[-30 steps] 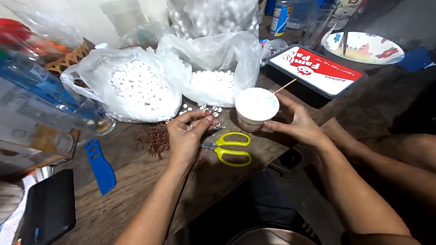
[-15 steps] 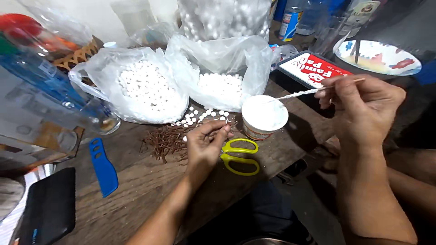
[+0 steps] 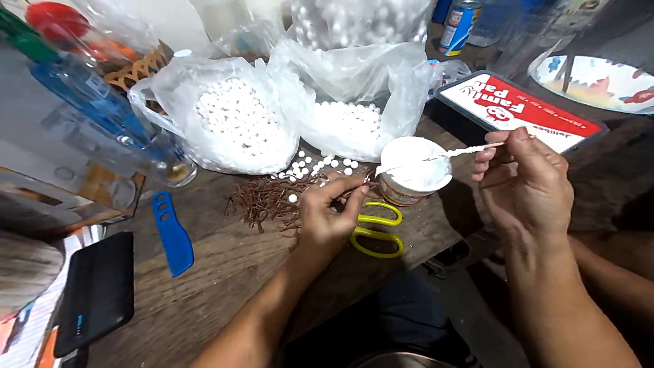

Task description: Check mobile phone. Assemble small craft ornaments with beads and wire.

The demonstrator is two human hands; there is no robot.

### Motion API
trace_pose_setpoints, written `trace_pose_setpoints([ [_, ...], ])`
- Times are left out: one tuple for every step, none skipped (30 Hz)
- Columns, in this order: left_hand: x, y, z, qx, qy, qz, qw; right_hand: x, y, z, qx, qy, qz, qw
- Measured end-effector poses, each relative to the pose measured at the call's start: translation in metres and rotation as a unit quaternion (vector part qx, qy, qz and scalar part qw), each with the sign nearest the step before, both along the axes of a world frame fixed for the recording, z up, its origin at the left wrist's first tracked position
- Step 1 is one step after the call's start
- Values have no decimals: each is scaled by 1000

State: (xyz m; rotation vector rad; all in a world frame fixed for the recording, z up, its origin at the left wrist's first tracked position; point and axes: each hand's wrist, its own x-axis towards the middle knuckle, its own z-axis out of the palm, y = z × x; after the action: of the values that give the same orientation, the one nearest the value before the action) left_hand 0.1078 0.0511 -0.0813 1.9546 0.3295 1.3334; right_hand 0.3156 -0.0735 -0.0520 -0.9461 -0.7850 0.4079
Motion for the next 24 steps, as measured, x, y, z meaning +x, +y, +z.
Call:
trace_pose_setpoints([
  [0,0,0,2,1,1,1000,0,1,0,0,1,-1,1000],
  [0,0,0,3,2,1,1000,0,1,0,1,2,-2,1000],
  [0,0,0,2,2,-1,1000,0,1,0,1,3,-4,1000],
  [0,0,0,1,1,-3,1000,-1,2,0,1,1,-6,1000],
  [0,0,0,0,1,-3,1000,-1,3,0,3,-1,-7,1000],
  [0,0,0,0,1,-3,1000,-1,4,0,3,-4,-8,1000],
  [0,0,1,3,1,-3,1000,0,4,-1,4,-7,-8,1000],
  [0,0,1,6,2,-2,1000,0,4,-2,3,-12,-9,1000],
  [0,0,1,11,2,1,1000,1,4,-3,1,-18,-12,1000],
  [0,0,2,16,5,5,1000,1,3,-4,-4,-26,-17,999],
  [0,0,2,19,4,7,1000,1,2,-5,-5,-30,-20,999],
  [0,1,1,19,3,8,1000,1,1,-5,-6,-33,-20,999],
  [0,1,1,19,2,9,1000,0,0,-4,-6,-34,-20,999],
  [0,1,1,17,1,9,1000,-1,0,-3,-4,-35,-21,999],
  [0,1,1,16,2,9,1000,-2,0,-3,-2,-36,-20,999],
  [0,0,1,18,3,8,1000,-2,0,-2,1,-37,-19,999],
  [0,0,0,20,4,8,1000,-2,1,-2,3,-38,-17,999],
  [0,0,0,22,5,9,1000,-2,2,-2,4,-39,-17,999],
  [0,0,0,22,6,9,1000,-1,3,-2,3,-41,-17,999],
  [0,0,0,24,5,9,1000,0,4,-3,3,-41,-17,999],
  [0,0,0,25,4,11,1000,0,4,-4,3,-38,-18,999],
  [0,1,1,26,3,13,1000,1,4,-4,1,-35,-19,999],
  [0,1,1,25,2,16,1000,1,3,-5,-2,-32,-18,999],
  [0,1,1,25,2,19,999,1,2,-5,-4,-28,-16,999],
])
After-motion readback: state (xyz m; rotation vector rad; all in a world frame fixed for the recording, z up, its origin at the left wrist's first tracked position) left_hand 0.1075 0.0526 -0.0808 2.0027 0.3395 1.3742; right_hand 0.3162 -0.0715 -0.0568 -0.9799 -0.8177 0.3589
